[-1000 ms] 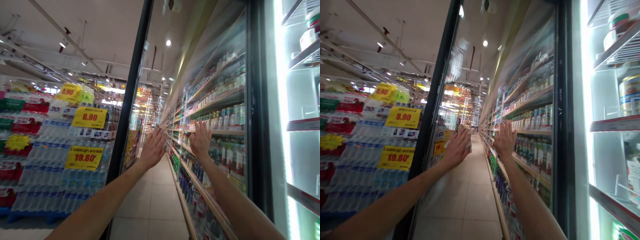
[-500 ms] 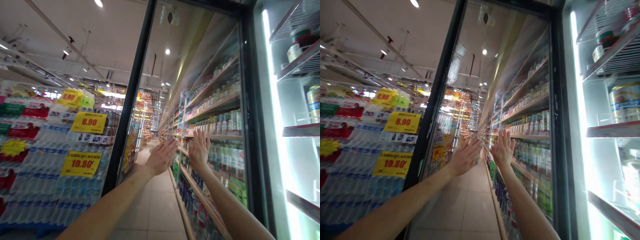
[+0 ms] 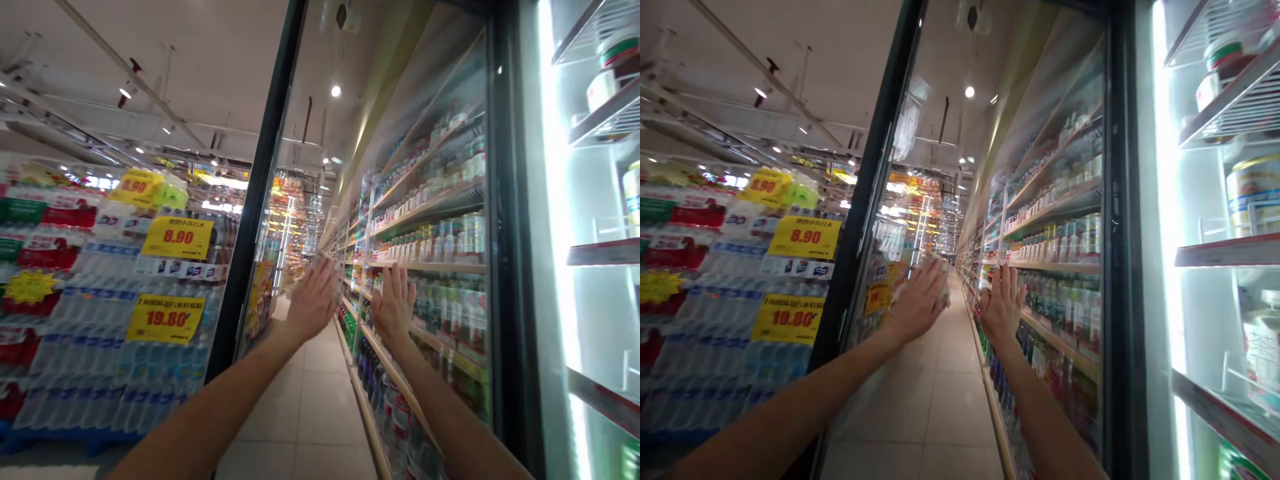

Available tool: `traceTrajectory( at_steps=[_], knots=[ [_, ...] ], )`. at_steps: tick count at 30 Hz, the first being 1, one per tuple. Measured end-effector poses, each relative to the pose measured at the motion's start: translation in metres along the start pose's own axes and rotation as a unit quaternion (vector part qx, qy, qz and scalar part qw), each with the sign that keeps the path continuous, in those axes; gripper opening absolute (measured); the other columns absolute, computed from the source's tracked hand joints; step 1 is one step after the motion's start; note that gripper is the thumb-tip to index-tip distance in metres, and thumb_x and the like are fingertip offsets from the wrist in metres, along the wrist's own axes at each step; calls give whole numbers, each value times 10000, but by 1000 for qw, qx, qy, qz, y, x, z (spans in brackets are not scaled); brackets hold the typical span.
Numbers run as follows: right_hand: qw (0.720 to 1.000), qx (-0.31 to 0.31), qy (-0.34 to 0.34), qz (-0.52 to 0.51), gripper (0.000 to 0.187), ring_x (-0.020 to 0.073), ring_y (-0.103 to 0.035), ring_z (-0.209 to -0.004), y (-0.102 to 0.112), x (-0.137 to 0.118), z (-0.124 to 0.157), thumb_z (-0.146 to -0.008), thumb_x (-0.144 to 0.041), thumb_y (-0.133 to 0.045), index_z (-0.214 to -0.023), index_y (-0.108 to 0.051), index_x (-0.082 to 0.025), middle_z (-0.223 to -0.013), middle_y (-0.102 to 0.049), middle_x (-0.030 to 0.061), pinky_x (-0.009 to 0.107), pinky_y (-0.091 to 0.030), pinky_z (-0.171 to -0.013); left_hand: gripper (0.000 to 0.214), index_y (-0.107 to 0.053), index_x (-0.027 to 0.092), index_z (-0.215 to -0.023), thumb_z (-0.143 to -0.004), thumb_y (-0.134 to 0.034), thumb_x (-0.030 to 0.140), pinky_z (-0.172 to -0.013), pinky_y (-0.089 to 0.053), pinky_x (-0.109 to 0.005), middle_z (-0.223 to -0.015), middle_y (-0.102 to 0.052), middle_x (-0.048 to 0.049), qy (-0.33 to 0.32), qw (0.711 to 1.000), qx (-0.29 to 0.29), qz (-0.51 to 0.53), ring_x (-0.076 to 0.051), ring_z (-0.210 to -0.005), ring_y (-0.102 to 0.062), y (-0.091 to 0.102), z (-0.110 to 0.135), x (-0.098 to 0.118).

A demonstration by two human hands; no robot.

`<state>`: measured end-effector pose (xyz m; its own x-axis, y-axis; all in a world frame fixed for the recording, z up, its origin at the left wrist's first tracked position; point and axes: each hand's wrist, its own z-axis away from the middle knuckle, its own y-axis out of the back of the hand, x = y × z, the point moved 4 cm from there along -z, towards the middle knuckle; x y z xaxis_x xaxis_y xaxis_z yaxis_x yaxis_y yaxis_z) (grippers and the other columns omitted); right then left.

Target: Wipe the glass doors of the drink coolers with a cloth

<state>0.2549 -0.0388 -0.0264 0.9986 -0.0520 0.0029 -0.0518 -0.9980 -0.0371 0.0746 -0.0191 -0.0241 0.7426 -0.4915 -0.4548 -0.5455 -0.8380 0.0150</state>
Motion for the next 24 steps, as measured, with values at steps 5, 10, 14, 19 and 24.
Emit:
traceTrajectory(
  at_steps=[5, 10, 14, 19, 24],
  knots=[
    [1000, 14, 12, -6, 521, 242, -226, -1374, -1, 0, 0, -914, -318, -335, -1409, -282, -165, -1444, -345, 132, 499, -206, -1082, 467, -437, 162, -1290, -849, -460, 312, -1125, -172, -421, -1420, -390, -82, -50, 998, -19, 19, -224, -1366, -240, 1, 1, 7],
    [1000, 25, 13, -10, 540, 246, -225, -1373, -1, -1, 1, -903, -316, -360, -1415, -268, -168, -1444, -344, 135, 508, -207, -1079, 487, -421, 163, -1308, -839, -464, 288, -1114, -173, -456, -1448, -335, -102, 47, 999, -13, 10, -244, -1375, -211, -2, 2, 9],
    [1000, 16, 11, -7, 550, 237, -226, -1374, -1, -1, 1, -903, -303, -358, -1425, -239, -182, -1451, -335, 122, 495, -202, -1085, 449, -452, 183, -1283, -854, -447, 315, -1129, -156, -381, -1417, -397, -69, -125, 990, -46, 37, -189, -1349, -283, -6, 7, 26],
    [1000, 12, 8, -7, 533, 243, -223, -1375, 0, -1, 1, -904, -309, -349, -1414, -273, -172, -1447, -341, 128, 499, -195, -1087, 446, -438, 122, -1284, -861, -426, 262, -1099, -215, -439, -1426, -361, -147, 101, 995, 6, -17, -241, -1359, -259, 4, 0, -10],
    [1000, 14, 12, -7, 535, 239, -237, -1371, 1, -1, 1, -902, -300, -352, -1415, -269, -170, -1445, -344, 127, 490, -197, -1089, 391, -496, 168, -1225, -851, -434, 262, -1116, -201, -346, -1397, -426, -66, -165, 985, -31, 34, -179, -1351, -278, -1, 26, 34]
  ],
)
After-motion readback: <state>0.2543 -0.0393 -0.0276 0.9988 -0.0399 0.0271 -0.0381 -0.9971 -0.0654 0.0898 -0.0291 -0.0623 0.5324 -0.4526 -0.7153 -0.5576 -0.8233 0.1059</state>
